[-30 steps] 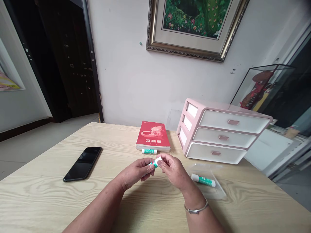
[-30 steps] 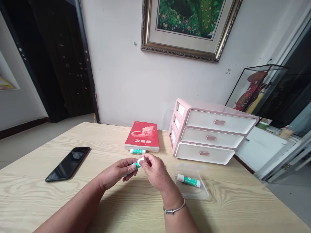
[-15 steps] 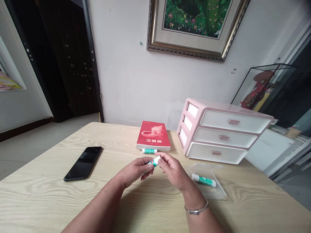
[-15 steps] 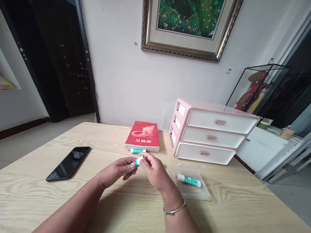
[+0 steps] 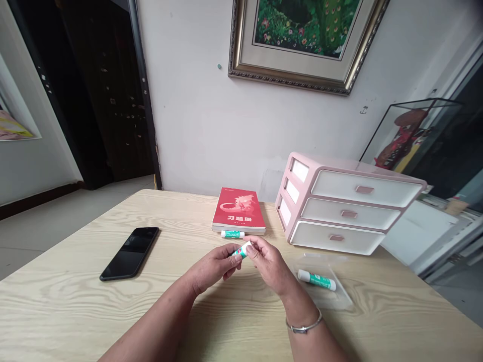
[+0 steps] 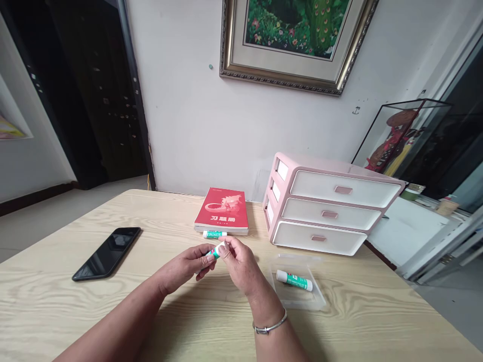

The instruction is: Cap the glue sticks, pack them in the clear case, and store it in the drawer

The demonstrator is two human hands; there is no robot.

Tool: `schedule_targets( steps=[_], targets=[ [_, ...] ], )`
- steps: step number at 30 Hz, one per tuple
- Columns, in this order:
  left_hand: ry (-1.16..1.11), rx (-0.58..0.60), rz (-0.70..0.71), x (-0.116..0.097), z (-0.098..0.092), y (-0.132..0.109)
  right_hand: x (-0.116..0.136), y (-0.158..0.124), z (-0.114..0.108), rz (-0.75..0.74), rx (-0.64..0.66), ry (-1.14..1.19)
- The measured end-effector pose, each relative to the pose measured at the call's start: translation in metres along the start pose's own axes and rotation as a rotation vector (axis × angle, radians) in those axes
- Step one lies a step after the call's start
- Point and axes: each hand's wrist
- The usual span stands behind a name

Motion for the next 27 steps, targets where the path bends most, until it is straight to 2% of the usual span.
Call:
schedule_targets(
  steps=[3,6,8,11,16,19,23,27],
  targets=[
    [0.093,-0.044,0.007,0.001,0.001,0.002,0.001,0.0,0.0,0.003,0.024,0.001],
    [0.35,-0.174,0.06,0.005,0.005,0.006,0.001,0.002,0.003,0.071,-0.052,-0.069],
    [0.452,-0.216,0.082,0.008,0.007,0.008,-0.001,0.003,0.006,0.133,-0.112,-0.119],
    [0.407,-0.154,0.03,0.007,0.006,0.006,-0.005,0.004,0.007,0.16,-0.141,-0.124],
    [0.225,-0.08,-0.041,0.002,0.001,0.001,-0.006,0.003,0.004,0.068,-0.017,0.094],
    [0.32,-0.115,0.01,0.004,0.002,0.003,-0.002,0.002,0.005,0.079,-0.029,0.044],
    [0.524,-0.24,0.018,0.017,0.004,0.01,0.002,0.004,0.011,0.201,-0.133,-0.055],
    [0.524,-0.266,0.039,0.025,0.006,0.013,-0.003,0.005,0.015,0.203,-0.22,-0.098]
  ],
)
Point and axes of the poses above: each hand's wrist, its own y-axis towards the middle knuckle, its own z-axis out of the palm, x = y × z, and after that the axes turned 13 degrees about x, right-handed
